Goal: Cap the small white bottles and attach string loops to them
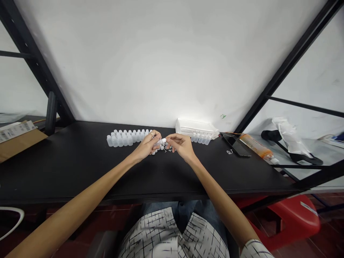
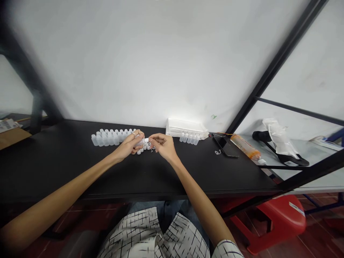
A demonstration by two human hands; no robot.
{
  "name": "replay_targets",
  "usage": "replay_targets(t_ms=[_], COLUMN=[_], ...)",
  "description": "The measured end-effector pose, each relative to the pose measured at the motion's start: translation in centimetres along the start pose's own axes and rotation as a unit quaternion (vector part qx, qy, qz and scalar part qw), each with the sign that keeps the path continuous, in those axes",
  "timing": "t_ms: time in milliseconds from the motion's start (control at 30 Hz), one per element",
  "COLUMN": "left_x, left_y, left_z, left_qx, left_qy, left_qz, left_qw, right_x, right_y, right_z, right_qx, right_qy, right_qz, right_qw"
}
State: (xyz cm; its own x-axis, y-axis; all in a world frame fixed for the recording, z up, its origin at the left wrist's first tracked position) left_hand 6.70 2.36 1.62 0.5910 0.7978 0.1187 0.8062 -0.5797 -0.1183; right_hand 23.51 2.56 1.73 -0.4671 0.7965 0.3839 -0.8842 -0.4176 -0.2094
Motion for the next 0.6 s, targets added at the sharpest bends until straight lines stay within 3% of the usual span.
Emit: replay_targets(t_ms=[300, 600], left_x=[0.1, -0.1], left_y=[0.2, 0.0], left_z=[0.4, 1.1], left_qx=[0.050, 0.125], left_qy=[0.022, 0.039], left_qz=[-0.012, -0.012], left_qw=[0.998, 0.991], right_x=[-0.3, -0.4], right_y=[0.1, 0.9], right_z=[-0.9, -0.6], right_qx=[-0.108, -0.267], right_qy=[0.005, 0.010], right_qz=[0.009, 0.050], right_qw=[0.994, 0.962])
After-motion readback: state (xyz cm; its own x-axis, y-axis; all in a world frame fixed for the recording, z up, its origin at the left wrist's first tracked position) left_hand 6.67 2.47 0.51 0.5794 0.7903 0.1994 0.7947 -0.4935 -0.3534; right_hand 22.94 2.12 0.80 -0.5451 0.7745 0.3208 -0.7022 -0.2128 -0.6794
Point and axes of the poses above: each hand's wrist, its own x-axis towards the middle knuckle, its own y-axis out of the palm, z = x × y, the point moved 2 cm from there along x, towards the middle knuckle, and after that the axes turned 15 degrees about z, right-handed, at the moved point
